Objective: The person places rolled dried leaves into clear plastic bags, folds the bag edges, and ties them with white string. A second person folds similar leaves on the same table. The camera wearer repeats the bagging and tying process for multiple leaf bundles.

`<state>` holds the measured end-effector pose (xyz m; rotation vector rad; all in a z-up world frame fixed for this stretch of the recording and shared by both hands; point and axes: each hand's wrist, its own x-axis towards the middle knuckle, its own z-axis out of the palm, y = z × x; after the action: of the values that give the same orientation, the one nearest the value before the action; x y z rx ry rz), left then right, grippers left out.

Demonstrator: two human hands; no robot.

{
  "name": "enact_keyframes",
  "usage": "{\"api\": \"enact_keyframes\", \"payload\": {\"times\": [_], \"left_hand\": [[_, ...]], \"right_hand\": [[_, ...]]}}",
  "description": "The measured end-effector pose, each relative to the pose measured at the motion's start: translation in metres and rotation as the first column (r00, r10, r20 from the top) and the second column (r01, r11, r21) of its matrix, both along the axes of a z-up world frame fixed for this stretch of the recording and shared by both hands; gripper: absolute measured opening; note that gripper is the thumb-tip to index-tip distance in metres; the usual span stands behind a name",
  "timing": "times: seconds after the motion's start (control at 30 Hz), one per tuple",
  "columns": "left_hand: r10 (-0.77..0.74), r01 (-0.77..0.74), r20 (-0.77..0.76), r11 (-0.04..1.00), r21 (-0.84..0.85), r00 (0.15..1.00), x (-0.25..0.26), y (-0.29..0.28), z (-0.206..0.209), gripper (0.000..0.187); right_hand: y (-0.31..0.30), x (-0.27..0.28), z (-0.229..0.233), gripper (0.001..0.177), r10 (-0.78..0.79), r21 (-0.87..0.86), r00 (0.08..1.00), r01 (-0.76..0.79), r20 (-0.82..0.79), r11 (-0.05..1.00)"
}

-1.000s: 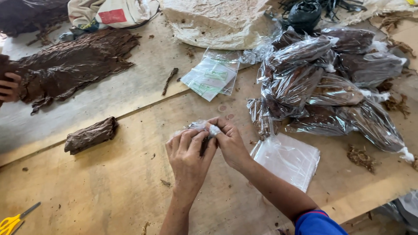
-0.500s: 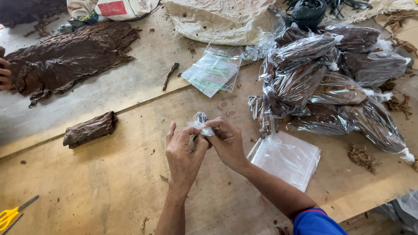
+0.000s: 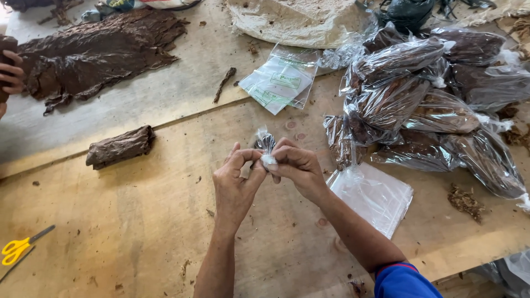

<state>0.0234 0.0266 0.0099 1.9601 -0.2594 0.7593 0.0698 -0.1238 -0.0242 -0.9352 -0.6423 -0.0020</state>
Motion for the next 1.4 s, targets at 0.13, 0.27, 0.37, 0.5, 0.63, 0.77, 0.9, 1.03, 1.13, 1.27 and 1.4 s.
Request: {"api": "enact_keyframes", "payload": {"times": [0.13, 0.27, 0.37, 0.5, 0.63, 0.77, 0.9, 1.03, 1.13, 1.27, 1.4], "left_hand": [[-0.022, 0.024, -0.036, 0.998, 0.062, 0.999, 0.002, 0.008, 0.0, 0.006], [0.026, -0.023, -0.011, 0.974, 0.227, 1.0, -0.005, 0.01, 0.014, 0.007], [0.033, -0.055, 0.075, 0.95, 0.307, 0.997, -0.01, 0.005, 0.022, 0.013], [0.043, -0.118, 0.204, 0.922, 0.369, 0.978, -0.006, 0.002, 0.014, 0.021], [0.15, -0.283, 0.319, 0.86, 0.426, 0.936, -0.001, 0.0, -0.004, 0.007], [0.133, -0.226, 0.291, 0.921, 0.317, 0.948, 0.004, 0.002, -0.005, 0.002], [0.104, -0.166, 0.238, 0.952, 0.258, 0.966, 0.003, 0.003, 0.002, 0.003], [0.134, -0.168, 0.157, 0.958, 0.231, 0.978, 0.0, 0.004, -0.013, 0.003], [0.208, -0.221, 0.086, 0.954, 0.204, 0.974, -0.004, 0.007, -0.016, 0.002], [0.33, -0.317, -0.051, 0.932, 0.172, 0.943, -0.006, 0.017, -0.019, 0.004], [0.344, -0.336, -0.183, 0.939, 0.074, 0.921, -0.017, 0.022, 0.006, 0.011]], "right_hand": [[0.0, 0.001, -0.007, 0.014, 0.083, -0.05, 0.989, -0.09, -0.121, 0.995], [0.005, 0.002, -0.011, 0.018, 0.031, -0.009, 0.966, -0.034, -0.255, 0.999], [0.006, 0.003, -0.015, 0.019, -0.031, -0.043, 0.955, 0.019, -0.294, 0.999], [0.007, -0.001, -0.008, 0.019, -0.071, -0.112, 0.955, 0.04, -0.289, 0.993], [0.005, -0.004, 0.001, 0.018, -0.085, -0.121, 0.943, 0.048, -0.321, 0.991], [-0.01, 0.01, -0.002, 0.047, -0.319, -0.412, 0.944, 0.323, 0.081, 0.852], [-0.018, 0.019, 0.005, 0.088, -0.211, -0.582, 0.916, 0.382, 0.341, 0.718], [-0.013, 0.019, -0.006, 0.072, -0.185, -0.604, 0.972, 0.237, 0.148, 0.761], [-0.008, 0.012, -0.009, 0.064, -0.245, -0.624, 0.968, 0.224, 0.054, 0.748], [-0.005, 0.007, 0.006, 0.06, -0.267, -0.786, 0.962, 0.212, 0.063, 0.581], [-0.012, 0.014, 0.013, 0.051, 0.122, -0.752, 0.989, -0.147, -0.089, 0.643]]}}
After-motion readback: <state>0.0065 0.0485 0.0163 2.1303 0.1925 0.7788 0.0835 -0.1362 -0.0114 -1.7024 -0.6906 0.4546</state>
